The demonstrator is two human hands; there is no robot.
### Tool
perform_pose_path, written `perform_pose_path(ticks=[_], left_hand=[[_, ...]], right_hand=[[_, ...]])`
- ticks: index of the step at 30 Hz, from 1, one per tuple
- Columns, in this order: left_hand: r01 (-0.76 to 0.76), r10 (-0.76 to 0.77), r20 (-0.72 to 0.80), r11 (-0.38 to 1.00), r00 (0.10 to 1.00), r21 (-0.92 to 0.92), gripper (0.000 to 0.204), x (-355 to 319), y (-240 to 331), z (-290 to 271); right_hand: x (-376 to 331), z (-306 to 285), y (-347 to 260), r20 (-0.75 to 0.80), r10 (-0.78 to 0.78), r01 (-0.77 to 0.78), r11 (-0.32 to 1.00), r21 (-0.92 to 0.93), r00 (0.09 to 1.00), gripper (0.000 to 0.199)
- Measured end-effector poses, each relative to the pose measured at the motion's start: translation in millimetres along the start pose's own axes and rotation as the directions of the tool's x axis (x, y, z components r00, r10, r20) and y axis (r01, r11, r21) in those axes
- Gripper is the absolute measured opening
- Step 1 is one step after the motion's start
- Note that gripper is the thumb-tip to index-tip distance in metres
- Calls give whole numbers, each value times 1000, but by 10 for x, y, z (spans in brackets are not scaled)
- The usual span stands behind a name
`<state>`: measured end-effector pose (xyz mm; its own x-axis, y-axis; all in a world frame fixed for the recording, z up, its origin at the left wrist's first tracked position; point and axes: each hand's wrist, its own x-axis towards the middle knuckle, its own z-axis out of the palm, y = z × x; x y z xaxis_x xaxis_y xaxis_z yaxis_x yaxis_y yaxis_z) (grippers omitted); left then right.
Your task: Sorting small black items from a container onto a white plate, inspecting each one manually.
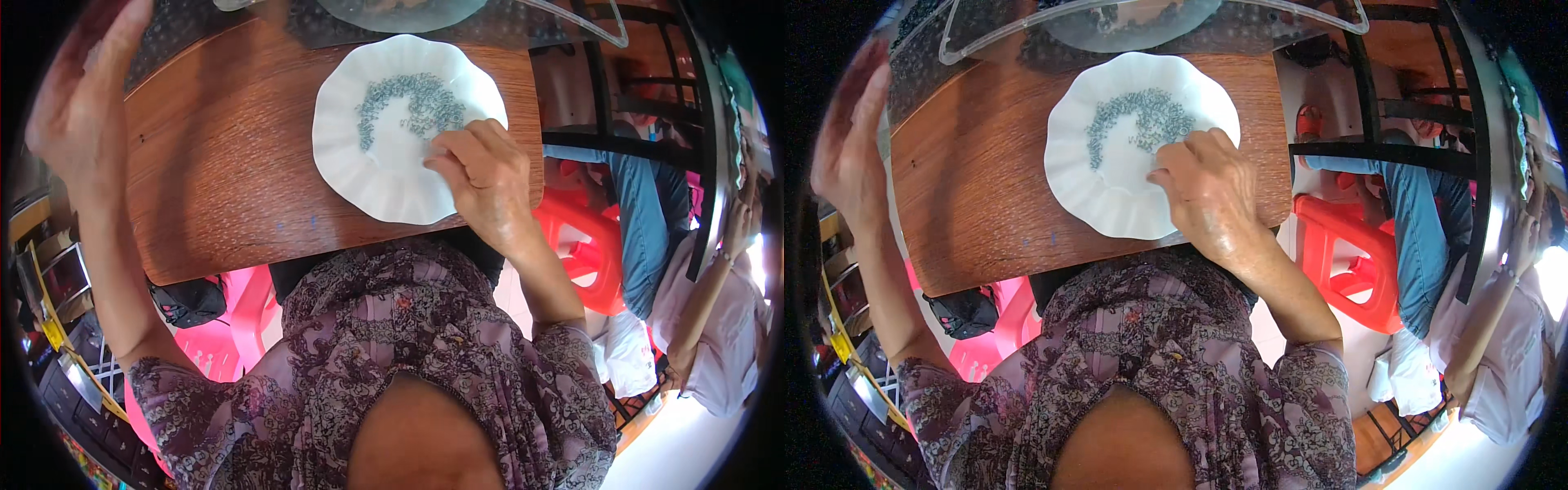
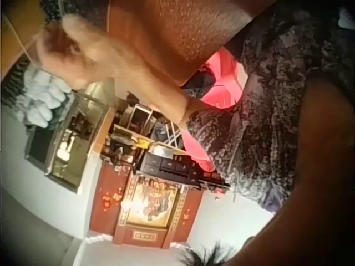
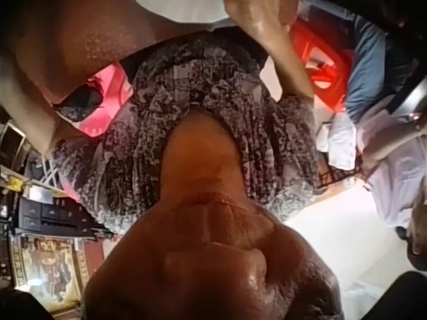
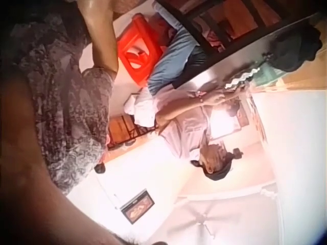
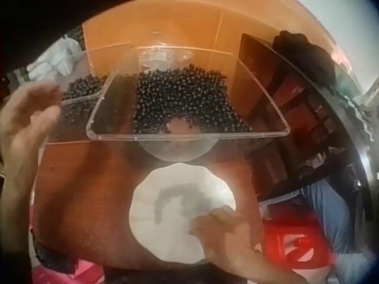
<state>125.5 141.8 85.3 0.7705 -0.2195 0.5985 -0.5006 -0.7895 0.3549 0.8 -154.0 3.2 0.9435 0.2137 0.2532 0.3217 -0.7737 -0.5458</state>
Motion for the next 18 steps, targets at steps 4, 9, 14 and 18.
perform_pose_path(ticks=[4,9,14,18], left_hand=[[-24,36,32,947,999,-321,27,-77,334,-41],[106,-67,112,913,991,-394,24,-36,581,52],[-92,139,114,935,984,-343,18,305,687,166],[-236,300,230,934,926,-269,17,701,582,444]], right_hand=[[72,99,-94,5,20,-19,993,-120,1000,15],[14,143,-45,-21,-10,6,980,-197,1000,13],[1,154,-19,13,-17,18,996,-86,1000,13],[48,67,-81,-11,-14,14,996,86,1000,16]])
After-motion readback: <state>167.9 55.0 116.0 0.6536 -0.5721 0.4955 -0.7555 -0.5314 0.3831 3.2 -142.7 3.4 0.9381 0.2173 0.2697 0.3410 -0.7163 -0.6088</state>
